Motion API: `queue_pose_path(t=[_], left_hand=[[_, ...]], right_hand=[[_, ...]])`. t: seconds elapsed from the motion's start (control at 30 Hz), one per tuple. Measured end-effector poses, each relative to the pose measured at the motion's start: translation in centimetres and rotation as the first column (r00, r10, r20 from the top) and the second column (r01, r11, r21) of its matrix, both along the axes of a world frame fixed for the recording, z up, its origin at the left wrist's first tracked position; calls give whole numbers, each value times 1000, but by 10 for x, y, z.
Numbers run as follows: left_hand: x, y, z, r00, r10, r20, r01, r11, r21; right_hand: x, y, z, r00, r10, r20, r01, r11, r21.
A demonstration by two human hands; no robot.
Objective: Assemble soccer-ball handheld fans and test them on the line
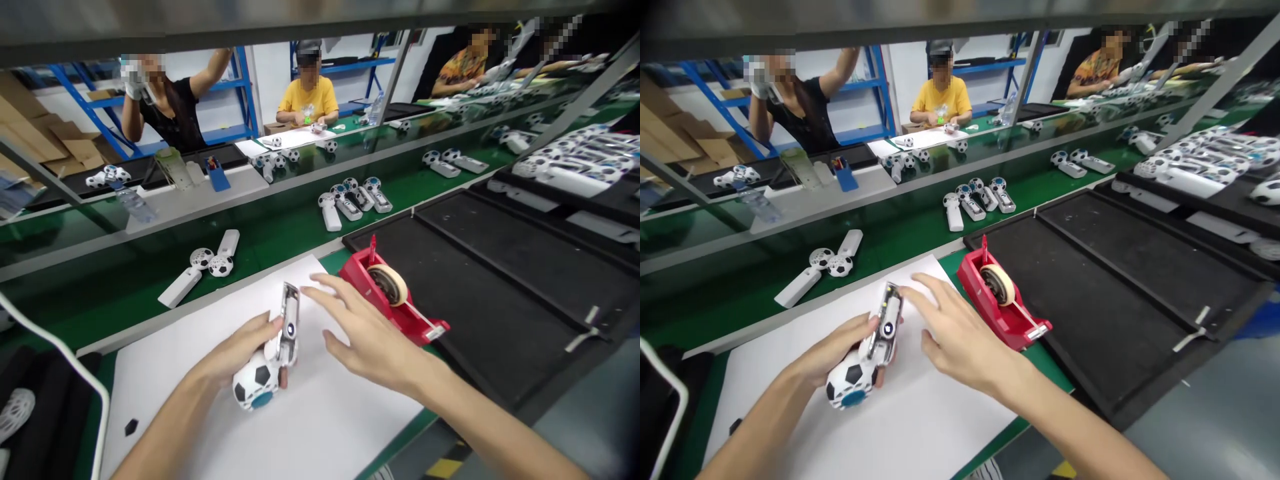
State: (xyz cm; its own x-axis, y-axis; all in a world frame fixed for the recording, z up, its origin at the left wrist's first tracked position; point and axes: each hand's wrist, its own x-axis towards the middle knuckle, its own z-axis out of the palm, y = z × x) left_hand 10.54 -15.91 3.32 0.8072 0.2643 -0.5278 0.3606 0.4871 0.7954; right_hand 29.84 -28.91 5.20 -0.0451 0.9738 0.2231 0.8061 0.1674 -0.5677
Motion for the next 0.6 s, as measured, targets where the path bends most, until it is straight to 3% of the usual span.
queue_pose_path(t=[0.03,0.1,0.2,0.3,0.37,0.47,0.53,0.6], left_hand=[[3,-1,1,996,-83,14,83,996,-32],[9,-2,2,974,-221,53,225,969,-100],[17,-1,7,969,-244,27,246,958,-146],[17,11,15,982,-185,-23,184,982,-51],[13,23,25,986,-167,22,162,978,133],[7,40,44,995,-73,69,32,881,472],[7,47,57,997,28,73,-63,841,537],[12,53,66,987,131,89,-158,845,511]], right_hand=[[2,4,6,987,96,130,-104,993,51],[5,15,18,910,280,306,-300,954,20],[9,32,32,818,429,383,-387,904,-185],[16,44,36,811,432,394,-303,887,-347],[21,51,36,845,379,378,-229,894,-385],[26,55,39,932,277,234,-169,903,-395],[28,55,45,960,273,57,-224,877,-425],[30,53,51,960,261,-96,-276,844,-459]])
